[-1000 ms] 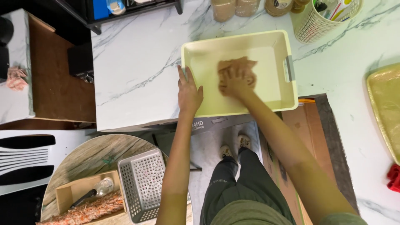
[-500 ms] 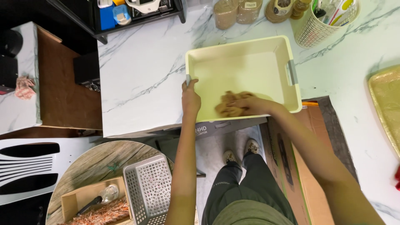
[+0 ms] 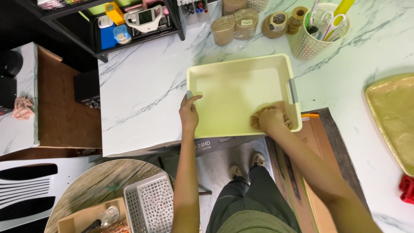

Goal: The person wipes the inside of a yellow plastic bin with a cloth, then places several rolls of twine and tape inside. They wipe a gold tray and a metal basket, then arrange the bin and other containers on a marble countertop.

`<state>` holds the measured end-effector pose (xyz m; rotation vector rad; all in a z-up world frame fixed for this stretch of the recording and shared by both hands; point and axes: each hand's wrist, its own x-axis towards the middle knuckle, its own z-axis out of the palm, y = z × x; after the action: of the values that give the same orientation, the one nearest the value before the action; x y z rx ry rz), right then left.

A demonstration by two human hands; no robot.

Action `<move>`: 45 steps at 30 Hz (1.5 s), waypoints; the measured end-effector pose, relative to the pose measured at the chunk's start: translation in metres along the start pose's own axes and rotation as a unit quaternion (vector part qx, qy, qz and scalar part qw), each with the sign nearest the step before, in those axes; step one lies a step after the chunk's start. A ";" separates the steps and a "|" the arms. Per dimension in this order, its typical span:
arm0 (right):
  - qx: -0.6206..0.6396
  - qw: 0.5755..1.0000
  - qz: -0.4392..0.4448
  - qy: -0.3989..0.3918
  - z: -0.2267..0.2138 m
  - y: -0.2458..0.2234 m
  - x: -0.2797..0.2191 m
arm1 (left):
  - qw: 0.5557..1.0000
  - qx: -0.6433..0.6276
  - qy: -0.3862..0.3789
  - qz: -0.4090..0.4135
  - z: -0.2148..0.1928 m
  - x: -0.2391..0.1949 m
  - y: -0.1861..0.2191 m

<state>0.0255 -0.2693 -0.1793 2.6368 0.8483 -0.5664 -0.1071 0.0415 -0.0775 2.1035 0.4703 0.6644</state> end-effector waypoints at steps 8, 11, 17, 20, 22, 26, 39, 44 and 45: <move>0.300 0.951 -0.030 -0.067 -0.119 0.012 -0.074 | 1.000 0.023 0.011 0.008 -0.004 0.000 0.008; 0.494 0.856 -0.117 -0.100 -0.065 0.017 -0.058 | 0.997 -0.022 0.025 -0.074 -0.008 0.000 0.016; 0.732 0.659 -0.162 0.058 -0.061 0.034 -0.111 | 0.982 0.026 -0.072 -0.172 -0.005 0.000 -0.019; 0.706 0.682 -0.152 0.114 -0.080 0.049 -0.138 | 0.970 0.045 -0.141 -0.190 -0.015 -0.007 0.007; 0.683 0.705 -0.142 0.132 -0.091 0.054 -0.154 | 0.970 0.001 -0.130 -0.204 -0.024 -0.017 0.029; 0.609 0.775 -0.042 0.163 -0.111 0.047 -0.164 | 0.975 -0.123 -0.081 -0.164 -0.033 -0.040 0.067; 0.702 0.617 -0.248 0.254 -0.179 -0.111 -0.127 | 0.950 -0.285 -0.118 -0.043 -0.041 -0.069 0.129; 0.581 0.739 -0.262 0.221 -0.162 -0.123 -0.173 | 0.961 -0.270 -0.048 -0.016 -0.055 -0.072 0.139; 0.529 0.764 -0.283 0.237 -0.162 -0.121 -0.176 | 0.956 -0.291 -0.027 0.021 -0.055 -0.072 0.139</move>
<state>-0.1357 -0.1949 0.0221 3.5982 2.0148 -0.6444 -0.1845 -0.0418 0.0435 1.5690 0.1661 0.6697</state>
